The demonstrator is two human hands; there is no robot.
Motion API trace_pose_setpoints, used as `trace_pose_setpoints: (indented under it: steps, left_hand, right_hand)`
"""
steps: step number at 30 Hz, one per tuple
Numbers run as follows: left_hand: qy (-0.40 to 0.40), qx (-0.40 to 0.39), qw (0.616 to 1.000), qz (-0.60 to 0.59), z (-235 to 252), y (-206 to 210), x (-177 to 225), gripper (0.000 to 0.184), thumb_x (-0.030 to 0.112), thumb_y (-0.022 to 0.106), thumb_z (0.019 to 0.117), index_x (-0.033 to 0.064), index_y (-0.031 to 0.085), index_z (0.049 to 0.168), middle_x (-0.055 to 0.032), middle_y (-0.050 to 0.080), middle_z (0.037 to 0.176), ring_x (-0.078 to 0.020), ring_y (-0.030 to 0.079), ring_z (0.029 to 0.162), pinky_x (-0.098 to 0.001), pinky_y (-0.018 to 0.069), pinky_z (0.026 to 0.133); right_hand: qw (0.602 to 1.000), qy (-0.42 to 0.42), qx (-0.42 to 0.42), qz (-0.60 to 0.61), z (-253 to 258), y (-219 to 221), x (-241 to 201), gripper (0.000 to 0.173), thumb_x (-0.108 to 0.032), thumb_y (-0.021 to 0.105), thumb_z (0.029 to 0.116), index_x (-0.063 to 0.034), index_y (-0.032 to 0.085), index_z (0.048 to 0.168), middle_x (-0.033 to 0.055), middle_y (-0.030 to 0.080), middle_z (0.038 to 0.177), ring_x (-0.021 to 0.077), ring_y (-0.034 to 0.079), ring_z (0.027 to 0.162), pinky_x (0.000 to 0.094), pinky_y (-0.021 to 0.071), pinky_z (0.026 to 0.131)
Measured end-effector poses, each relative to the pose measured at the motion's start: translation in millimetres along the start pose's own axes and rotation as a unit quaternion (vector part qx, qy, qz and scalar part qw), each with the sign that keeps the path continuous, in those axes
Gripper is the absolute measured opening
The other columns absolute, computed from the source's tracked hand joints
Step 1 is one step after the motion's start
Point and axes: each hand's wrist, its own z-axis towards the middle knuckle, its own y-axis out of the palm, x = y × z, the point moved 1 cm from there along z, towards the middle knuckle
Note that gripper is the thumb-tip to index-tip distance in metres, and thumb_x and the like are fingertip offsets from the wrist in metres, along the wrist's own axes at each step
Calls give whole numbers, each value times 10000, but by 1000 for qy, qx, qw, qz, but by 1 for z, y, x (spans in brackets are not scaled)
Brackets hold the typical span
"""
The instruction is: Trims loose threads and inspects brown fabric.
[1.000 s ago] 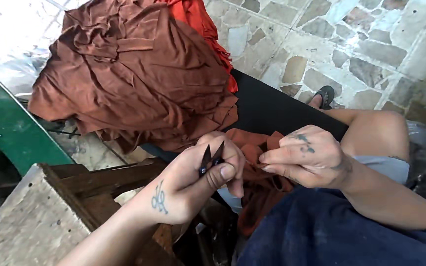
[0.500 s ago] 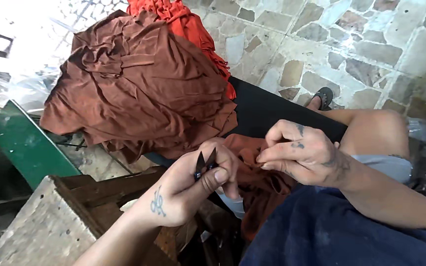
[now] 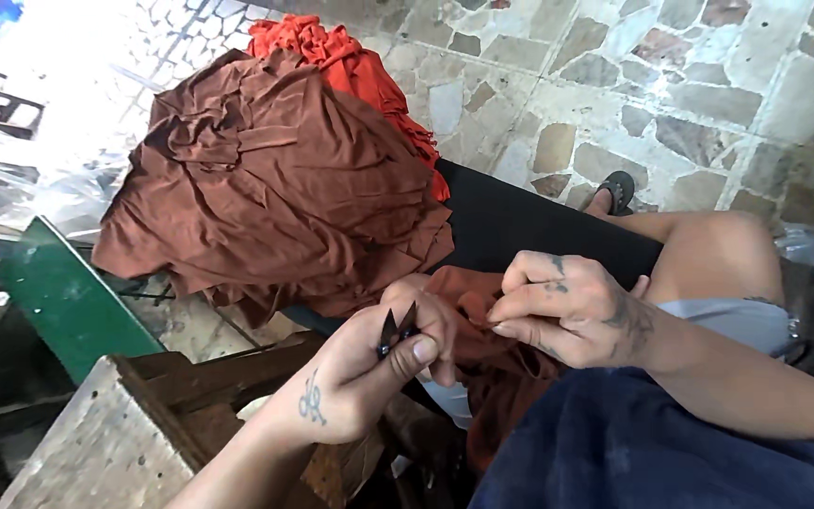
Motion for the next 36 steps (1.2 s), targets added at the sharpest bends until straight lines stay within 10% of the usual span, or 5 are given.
trace_pose_setpoints:
  steps: [36]
  left_hand:
    - [16, -10, 999, 32, 3, 1, 5, 244, 231, 421, 1102, 60, 574, 1016, -18, 650, 909, -76, 654, 830, -261, 568, 765]
  right_hand:
    - [998, -11, 40, -47, -3, 5, 4, 299, -299, 658, 993, -60, 641, 812, 32, 635, 722, 24, 602, 693, 132, 477, 633]
